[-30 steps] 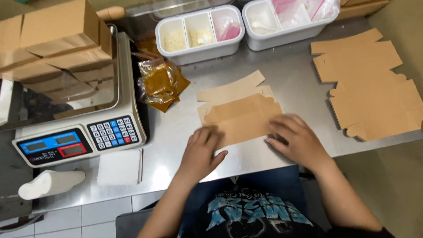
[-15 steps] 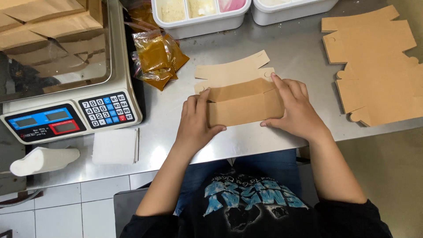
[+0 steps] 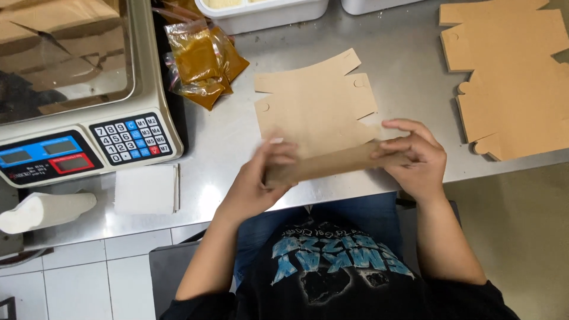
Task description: The person assembles a flat cardboard box blank by folding along pre-scored lines and pressing the flaps to form a three-dimensional box. The person handles the cardboard by hand on a stainless steel work surface.
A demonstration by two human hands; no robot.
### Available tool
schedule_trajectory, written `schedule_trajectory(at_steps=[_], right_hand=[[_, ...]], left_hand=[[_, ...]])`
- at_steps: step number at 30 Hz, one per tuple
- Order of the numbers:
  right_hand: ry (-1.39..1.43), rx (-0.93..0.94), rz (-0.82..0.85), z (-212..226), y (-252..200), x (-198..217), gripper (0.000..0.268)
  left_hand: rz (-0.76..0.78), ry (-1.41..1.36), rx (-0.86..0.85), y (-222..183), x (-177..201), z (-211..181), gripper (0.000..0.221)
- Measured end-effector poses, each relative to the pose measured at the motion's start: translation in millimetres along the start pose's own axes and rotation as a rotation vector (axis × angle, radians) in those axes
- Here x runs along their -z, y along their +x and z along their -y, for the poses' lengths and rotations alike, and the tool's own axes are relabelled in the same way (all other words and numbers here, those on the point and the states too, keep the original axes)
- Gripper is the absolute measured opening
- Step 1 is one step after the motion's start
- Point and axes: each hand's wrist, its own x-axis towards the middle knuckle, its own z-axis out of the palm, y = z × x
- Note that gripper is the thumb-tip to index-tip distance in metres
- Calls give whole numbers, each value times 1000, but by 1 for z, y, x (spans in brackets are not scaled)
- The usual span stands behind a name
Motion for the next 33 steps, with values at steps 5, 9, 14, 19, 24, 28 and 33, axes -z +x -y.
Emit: schedule_trajectory(at_steps=[5, 9, 14, 19, 24, 28, 33], right_hand=[[68, 198, 79, -17, -8, 2, 8], [137, 262, 94, -9, -1, 3, 9], [128, 297, 137, 0, 8, 6, 16], [-11, 95, 51, -3, 14, 8, 45], [-189, 18, 103, 39, 33, -21, 68], [-356, -114, 119, 52, 37, -37, 88], [-416, -215, 118, 30, 36, -44, 88]], left_hand=[[102, 546, -248, -4, 2, 18, 39], [105, 613, -285, -3, 3, 25, 29], [97, 504, -332, 1, 9, 11, 25], [66, 480, -187, 9, 17, 5, 15], [-8, 408, 8, 17, 21, 33, 33], [-32, 420, 154, 20, 20, 51, 27], [-158, 594, 240, 28, 8, 12, 57]])
